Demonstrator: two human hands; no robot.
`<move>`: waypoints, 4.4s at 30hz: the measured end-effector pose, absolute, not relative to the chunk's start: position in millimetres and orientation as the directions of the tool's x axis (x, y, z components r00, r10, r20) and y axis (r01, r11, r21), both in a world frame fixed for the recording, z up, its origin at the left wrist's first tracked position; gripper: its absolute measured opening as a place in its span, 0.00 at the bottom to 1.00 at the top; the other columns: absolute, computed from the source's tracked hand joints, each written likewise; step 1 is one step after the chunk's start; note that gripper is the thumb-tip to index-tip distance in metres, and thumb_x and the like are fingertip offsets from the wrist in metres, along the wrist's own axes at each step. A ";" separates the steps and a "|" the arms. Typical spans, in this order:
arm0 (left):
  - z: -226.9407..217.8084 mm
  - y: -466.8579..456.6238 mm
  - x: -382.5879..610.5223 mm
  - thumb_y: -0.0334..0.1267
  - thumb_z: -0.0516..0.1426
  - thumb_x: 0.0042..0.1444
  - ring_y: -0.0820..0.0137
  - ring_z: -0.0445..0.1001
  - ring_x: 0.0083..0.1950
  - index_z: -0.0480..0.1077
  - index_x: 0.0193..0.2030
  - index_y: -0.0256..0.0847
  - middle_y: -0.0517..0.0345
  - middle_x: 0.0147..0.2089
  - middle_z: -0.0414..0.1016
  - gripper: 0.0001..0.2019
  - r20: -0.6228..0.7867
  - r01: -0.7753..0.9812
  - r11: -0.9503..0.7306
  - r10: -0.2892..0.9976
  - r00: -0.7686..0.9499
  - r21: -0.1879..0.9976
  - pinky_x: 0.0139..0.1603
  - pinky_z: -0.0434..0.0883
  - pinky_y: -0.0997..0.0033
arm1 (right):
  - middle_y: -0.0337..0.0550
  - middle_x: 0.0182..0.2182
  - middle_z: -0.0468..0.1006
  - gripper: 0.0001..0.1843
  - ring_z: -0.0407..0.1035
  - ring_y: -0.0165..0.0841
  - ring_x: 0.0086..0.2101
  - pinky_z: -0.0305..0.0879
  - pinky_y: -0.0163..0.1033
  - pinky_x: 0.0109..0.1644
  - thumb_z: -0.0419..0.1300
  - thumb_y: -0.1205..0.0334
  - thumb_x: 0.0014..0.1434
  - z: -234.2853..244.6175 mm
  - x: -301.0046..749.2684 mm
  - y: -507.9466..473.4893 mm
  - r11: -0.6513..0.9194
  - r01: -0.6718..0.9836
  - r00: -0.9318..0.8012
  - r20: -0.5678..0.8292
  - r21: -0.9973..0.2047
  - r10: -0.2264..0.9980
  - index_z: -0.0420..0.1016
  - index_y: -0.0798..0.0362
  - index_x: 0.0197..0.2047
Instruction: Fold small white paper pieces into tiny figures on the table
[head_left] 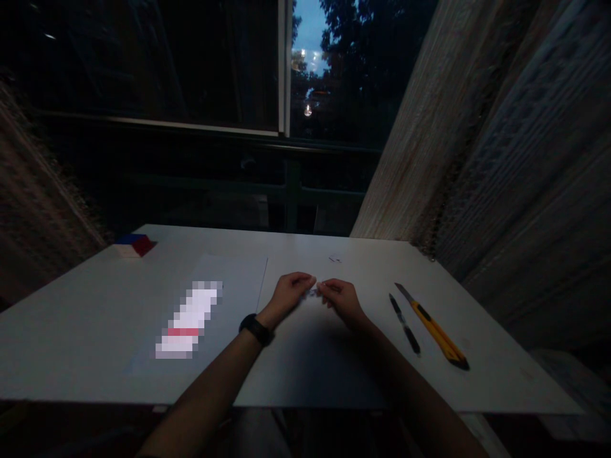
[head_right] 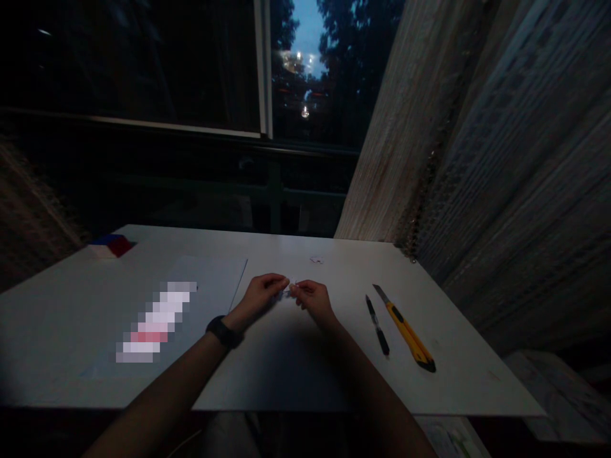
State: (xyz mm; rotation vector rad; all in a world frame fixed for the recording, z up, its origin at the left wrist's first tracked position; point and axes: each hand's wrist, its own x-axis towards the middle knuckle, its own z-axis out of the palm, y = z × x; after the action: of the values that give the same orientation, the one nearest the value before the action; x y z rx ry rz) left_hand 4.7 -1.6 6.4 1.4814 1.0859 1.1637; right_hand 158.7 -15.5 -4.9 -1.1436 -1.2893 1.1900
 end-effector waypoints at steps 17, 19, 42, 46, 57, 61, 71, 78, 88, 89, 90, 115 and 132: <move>8.2 -5.7 3.1 0.37 0.67 0.34 0.70 0.74 0.34 0.72 0.41 0.31 0.50 0.33 0.76 0.23 0.060 -0.151 -0.026 0.973 0.223 0.988 0.40 0.69 0.69 | 0.37 0.16 0.69 0.24 0.61 0.26 0.18 0.54 0.32 0.18 0.69 0.51 0.33 -12.3 160.4 -10.2 0.050 -0.068 0.045 0.047 -0.996 0.998 0.70 0.58 0.30; 6.2 -4.4 2.6 0.37 0.67 0.33 0.69 0.74 0.33 0.73 0.40 0.31 0.50 0.33 0.76 0.24 0.052 -0.140 -0.022 0.976 0.213 0.990 0.40 0.69 0.68 | 0.37 0.16 0.70 0.25 0.61 0.26 0.18 0.54 0.32 0.19 0.69 0.51 0.32 -12.1 160.6 -10.4 0.044 -0.071 0.038 0.041 -0.997 0.998 0.71 0.58 0.31; 9.1 -7.3 1.2 0.36 0.68 0.31 0.68 0.75 0.32 0.72 0.42 0.33 0.51 0.30 0.77 0.26 0.022 -0.150 0.006 0.983 0.183 0.989 0.38 0.70 0.68 | 0.40 0.18 0.74 0.24 0.61 0.26 0.17 0.55 0.33 0.18 0.70 0.53 0.31 -13.5 163.0 -10.8 0.015 -0.117 0.019 0.013 -0.993 1.000 0.72 0.59 0.29; 7.6 -6.3 1.3 0.35 0.68 0.32 0.68 0.75 0.32 0.72 0.42 0.33 0.51 0.30 0.77 0.26 0.018 -0.146 0.009 0.983 0.180 0.989 0.38 0.70 0.67 | 0.40 0.19 0.73 0.23 0.61 0.26 0.17 0.55 0.32 0.18 0.69 0.52 0.32 -10.7 163.3 -12.9 0.031 -0.108 0.005 0.030 -0.994 1.000 0.72 0.59 0.29; 4.3 -3.5 0.9 0.33 0.66 0.34 0.69 0.74 0.32 0.72 0.42 0.34 0.53 0.30 0.76 0.23 0.055 -0.085 -0.041 0.984 0.170 0.996 0.38 0.69 0.68 | 0.40 0.19 0.73 0.25 0.63 0.27 0.19 0.56 0.32 0.19 0.70 0.51 0.30 -13.3 162.5 -11.4 0.019 -0.074 0.011 0.019 -0.997 1.000 0.72 0.58 0.30; 0.3 -0.4 0.8 0.33 0.66 0.34 0.70 0.74 0.30 0.71 0.44 0.33 0.52 0.30 0.76 0.25 0.030 0.021 -0.035 0.982 0.186 0.999 0.33 0.69 0.70 | 0.38 0.18 0.71 0.24 0.61 0.25 0.17 0.52 0.30 0.18 0.69 0.53 0.30 -9.9 173.4 -8.9 -0.014 0.033 -0.007 -0.015 -0.999 1.000 0.73 0.59 0.30; -6.4 2.2 -3.1 0.38 0.60 0.42 0.69 0.72 0.31 0.74 0.42 0.37 0.52 0.33 0.77 0.17 0.143 0.328 -0.204 0.969 0.201 0.922 0.35 0.67 0.70 | 0.39 0.20 0.75 0.13 0.66 0.29 0.23 0.58 0.34 0.28 0.64 0.58 0.39 13.9 220.8 -1.1 0.069 0.570 -0.161 -0.029 -0.819 0.987 0.77 0.57 0.28; 3.1 -19.2 4.3 0.38 0.54 0.52 0.67 0.71 0.40 0.73 0.43 0.42 0.53 0.42 0.74 0.13 0.388 0.525 -0.597 0.799 0.460 0.606 0.44 0.66 0.68 | 0.44 0.25 0.78 0.13 0.69 0.33 0.27 0.60 0.35 0.31 0.58 0.54 0.49 8.3 213.8 -18.9 0.080 0.709 0.054 0.168 -0.700 0.984 0.77 0.55 0.28; 3.3 -27.0 7.2 0.35 0.47 0.58 0.67 0.67 0.45 0.69 0.48 0.41 0.52 0.48 0.71 0.15 0.386 0.556 -0.787 0.616 0.686 0.267 0.46 0.65 0.67 | 0.42 0.23 0.77 0.13 0.69 0.32 0.25 0.60 0.34 0.30 0.59 0.52 0.47 -7.4 204.2 -22.4 0.104 0.696 0.061 0.202 -0.710 0.977 0.76 0.53 0.28; 3.1 -26.9 7.6 0.35 0.47 0.58 0.67 0.67 0.45 0.69 0.48 0.41 0.52 0.48 0.71 0.14 0.387 0.555 -0.787 0.616 0.687 0.267 0.45 0.65 0.67 | 0.42 0.23 0.77 0.13 0.69 0.32 0.25 0.59 0.34 0.30 0.59 0.52 0.47 -7.2 204.4 -22.5 0.099 0.699 0.058 0.195 -0.708 0.979 0.76 0.53 0.27; 2.8 -26.9 8.0 0.35 0.47 0.58 0.67 0.67 0.45 0.69 0.48 0.41 0.52 0.48 0.71 0.14 0.388 0.554 -0.788 0.615 0.686 0.270 0.45 0.65 0.66 | 0.42 0.22 0.77 0.12 0.69 0.32 0.25 0.59 0.34 0.29 0.60 0.53 0.46 -6.9 204.6 -22.5 0.092 0.701 0.060 0.187 -0.707 0.981 0.76 0.53 0.27; -2.2 -25.2 9.1 0.36 0.49 0.58 0.66 0.68 0.44 0.70 0.47 0.41 0.50 0.51 0.69 0.14 0.382 0.572 -0.779 0.625 0.681 0.256 0.44 0.66 0.65 | 0.40 0.20 0.74 0.08 0.66 0.29 0.23 0.56 0.32 0.26 0.61 0.59 0.43 0.8 208.2 -13.1 0.026 0.708 0.029 0.065 -0.706 0.997 0.76 0.54 0.26; 1.2 -13.7 5.3 0.28 0.58 0.44 0.62 0.67 0.52 0.61 0.57 0.42 0.49 0.55 0.67 0.30 0.317 0.377 -0.438 0.884 0.342 0.816 0.51 0.66 0.60 | 0.35 0.21 0.67 0.17 0.56 0.24 0.20 0.50 0.31 0.23 0.67 0.53 0.38 -2.7 190.5 -18.6 -0.042 0.114 -0.054 -0.048 -0.993 0.997 0.68 0.55 0.27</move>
State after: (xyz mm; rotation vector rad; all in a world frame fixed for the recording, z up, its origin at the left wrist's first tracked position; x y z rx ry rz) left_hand 5.3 -13.7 1.2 1.9732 1.0989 1.0266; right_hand 190.5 -18.6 -2.7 -1.2988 -1.3131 1.2290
